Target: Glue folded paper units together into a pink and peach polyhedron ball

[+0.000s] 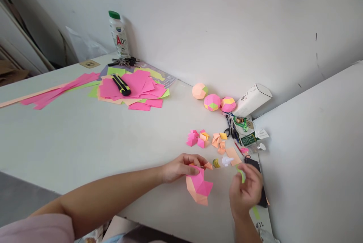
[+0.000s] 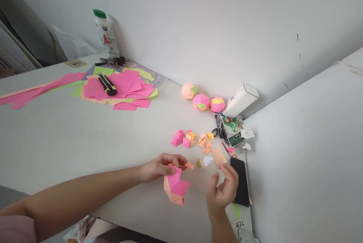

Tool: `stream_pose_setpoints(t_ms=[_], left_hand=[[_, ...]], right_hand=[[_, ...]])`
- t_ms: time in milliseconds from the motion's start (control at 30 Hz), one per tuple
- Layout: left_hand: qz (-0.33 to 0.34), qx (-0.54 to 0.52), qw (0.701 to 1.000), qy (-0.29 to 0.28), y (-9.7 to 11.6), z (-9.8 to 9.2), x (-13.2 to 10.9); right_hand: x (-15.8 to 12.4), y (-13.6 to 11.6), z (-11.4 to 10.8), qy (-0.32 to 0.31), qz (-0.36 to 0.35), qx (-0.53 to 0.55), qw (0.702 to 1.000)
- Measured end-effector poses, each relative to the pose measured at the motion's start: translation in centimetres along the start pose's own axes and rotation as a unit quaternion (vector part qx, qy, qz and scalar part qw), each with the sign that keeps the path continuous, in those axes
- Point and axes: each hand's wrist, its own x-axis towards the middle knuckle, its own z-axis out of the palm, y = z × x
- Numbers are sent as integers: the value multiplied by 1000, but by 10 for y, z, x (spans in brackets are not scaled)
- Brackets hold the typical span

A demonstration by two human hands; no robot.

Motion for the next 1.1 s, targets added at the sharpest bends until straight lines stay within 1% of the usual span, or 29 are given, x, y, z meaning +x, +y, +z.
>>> stream_pose_setpoints(t_ms=[33,67,133,200,233,300,400,533,700,833,933,1033,1100], left_hand=[[-1,-1,1000,-2,0,0,0],[-1,-2,1000,-4,0,0,0],[1,-2,1000,-9,1,1,0],[1,-3,1000,-9,1,1,-1],[0,-4,1000,-8,1,0,-1],[-5,-8,1000,-9,1,0,-1],[-12,-19,1000,-8,1,0,0],[-8,-31,999,-10,1,0,0],[6,-36,999,-33,0,1,1],[-11,-13,1000,-19,2,1,0],[-35,21,999,-15,2,1,-1],[-54,52,997,-26,1,0,-2],[-59,54,996,-31,1,0,-2]], right_hand=[[-3,0,-2,4,-32,8,999],[-5,0,-4,-19,-56,20,998],[-8,-1,-3,-109,-75,23,991],[-8,-5,2,-192,-63,9,979],[-7,-7,6,-220,-51,2,974],[-6,-11,12,-264,-20,-5,964],[-6,-15,17,-307,25,4,951],[-4,-18,18,-329,77,23,941],[1,-22,18,-331,116,43,935],[4,-23,15,-331,190,82,921],[4,-20,13,-344,269,107,893],[3,-15,13,-364,343,141,855],[3,-13,14,-372,381,171,829]])
